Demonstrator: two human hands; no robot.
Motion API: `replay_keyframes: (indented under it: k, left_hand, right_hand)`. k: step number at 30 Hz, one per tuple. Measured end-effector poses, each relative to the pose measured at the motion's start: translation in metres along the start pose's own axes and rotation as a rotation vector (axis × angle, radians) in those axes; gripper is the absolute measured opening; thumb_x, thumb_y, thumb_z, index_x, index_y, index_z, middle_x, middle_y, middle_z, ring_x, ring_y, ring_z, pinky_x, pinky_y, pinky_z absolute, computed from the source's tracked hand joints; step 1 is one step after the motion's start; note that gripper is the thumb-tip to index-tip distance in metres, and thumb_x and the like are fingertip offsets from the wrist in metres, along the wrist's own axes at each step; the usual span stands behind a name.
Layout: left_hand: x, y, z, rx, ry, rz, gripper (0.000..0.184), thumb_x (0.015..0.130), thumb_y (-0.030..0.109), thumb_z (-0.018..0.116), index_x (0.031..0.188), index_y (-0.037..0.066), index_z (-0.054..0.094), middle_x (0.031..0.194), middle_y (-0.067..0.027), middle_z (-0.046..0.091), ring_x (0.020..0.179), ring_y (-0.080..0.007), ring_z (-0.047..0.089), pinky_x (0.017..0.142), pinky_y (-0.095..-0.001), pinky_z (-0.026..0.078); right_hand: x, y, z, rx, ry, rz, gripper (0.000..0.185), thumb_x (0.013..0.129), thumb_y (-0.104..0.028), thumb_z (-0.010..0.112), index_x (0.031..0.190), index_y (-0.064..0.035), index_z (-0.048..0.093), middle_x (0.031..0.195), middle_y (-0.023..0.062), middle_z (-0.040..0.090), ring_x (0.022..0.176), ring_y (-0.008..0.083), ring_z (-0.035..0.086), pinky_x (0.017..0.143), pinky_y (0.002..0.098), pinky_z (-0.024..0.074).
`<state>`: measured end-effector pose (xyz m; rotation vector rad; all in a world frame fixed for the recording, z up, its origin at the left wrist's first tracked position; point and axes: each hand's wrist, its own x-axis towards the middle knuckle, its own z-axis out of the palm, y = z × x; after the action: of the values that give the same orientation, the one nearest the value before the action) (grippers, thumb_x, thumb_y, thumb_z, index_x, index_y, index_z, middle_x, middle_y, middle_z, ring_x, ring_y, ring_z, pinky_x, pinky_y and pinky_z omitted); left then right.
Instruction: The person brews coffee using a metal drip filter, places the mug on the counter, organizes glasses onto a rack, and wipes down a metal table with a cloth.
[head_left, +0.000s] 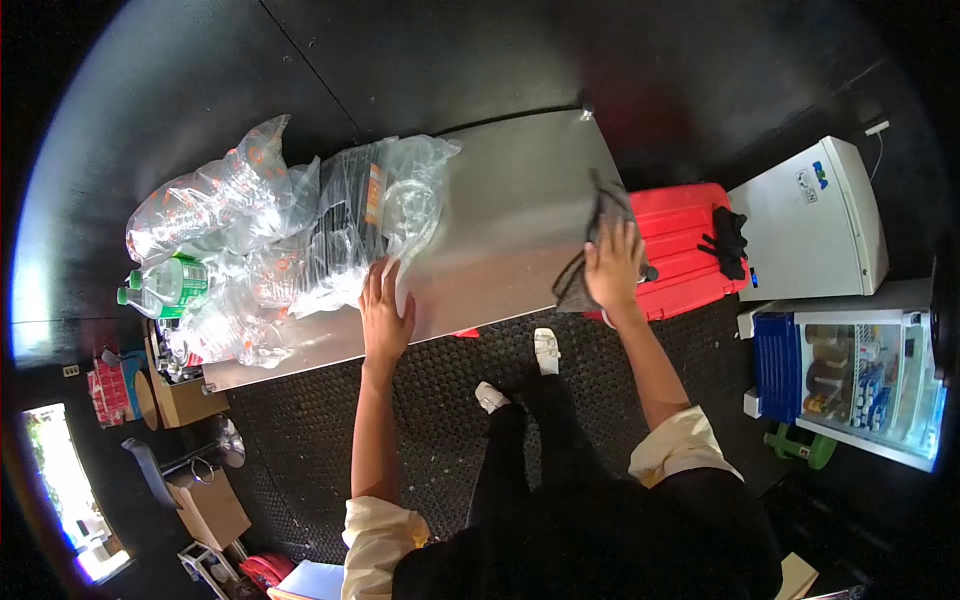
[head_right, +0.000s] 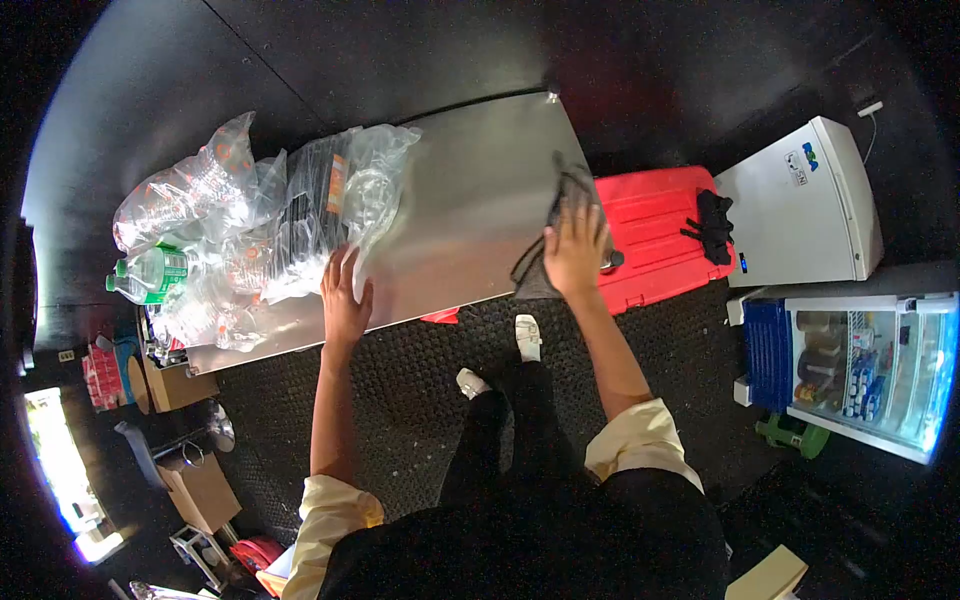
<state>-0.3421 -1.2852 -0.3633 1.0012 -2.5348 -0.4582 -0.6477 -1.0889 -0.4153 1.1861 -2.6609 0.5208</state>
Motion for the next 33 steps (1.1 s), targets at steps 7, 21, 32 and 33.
replay_keyframes:
  k: [7, 21, 32, 33]
  left_hand:
    - [0.012, 0.05, 0.009, 0.002, 0.212, -0.014, 0.051, 0.082, 0.009, 0.061, 0.131, 0.004, 0.047, 0.139, -0.0157, 0.041, 0.133, -0.0375, 0.032, 0.108, -0.0508, 0.026]
    - [0.051, 0.09, 0.044, -0.2, 0.212, 0.035, 0.04, 0.079, 0.0, 0.059, 0.119, 0.003, 0.054, 0.128, -0.0171, 0.051, 0.128, -0.0388, 0.04, 0.105, -0.0506, 0.033]
    - [0.012, 0.07, 0.03, -0.273, 0.21, -0.004, 0.042, 0.082, 0.0, 0.059, 0.123, -0.001, 0.05, 0.13, -0.0205, 0.049, 0.128, -0.0386, 0.04, 0.107, -0.0486, 0.031]
    - [0.009, 0.066, 0.027, -0.244, 0.205, -0.029, 0.044, 0.081, 0.0, 0.059, 0.125, -0.001, 0.05, 0.132, -0.0207, 0.047, 0.129, -0.0387, 0.04, 0.107, -0.0485, 0.031]
  right_hand:
    - [-0.003, -0.084, 0.003, 0.182, -0.249, -0.551, 0.054, 0.091, -0.038, 0.049, 0.135, -0.0068, 0.046, 0.147, 0.0216, 0.032, 0.137, 0.0433, 0.025, 0.108, 0.0624, 0.0166]
    - [0.175, -0.068, 0.094, 0.087, -0.026, -0.199, 0.062, 0.089, -0.047, 0.045, 0.139, -0.0104, 0.043, 0.149, 0.0166, 0.032, 0.139, 0.0368, 0.024, 0.11, 0.0608, 0.0155]
    - [0.087, 0.016, 0.043, -0.072, 0.157, 0.219, 0.059, 0.088, -0.042, 0.052, 0.134, -0.0047, 0.046, 0.142, 0.0254, 0.037, 0.132, 0.0432, 0.034, 0.104, 0.0583, 0.0291]
    - [0.067, 0.017, 0.038, -0.085, 0.118, 0.263, 0.061, 0.089, -0.043, 0.051, 0.136, -0.0048, 0.044, 0.143, 0.0257, 0.036, 0.133, 0.0443, 0.031, 0.105, 0.0596, 0.0268]
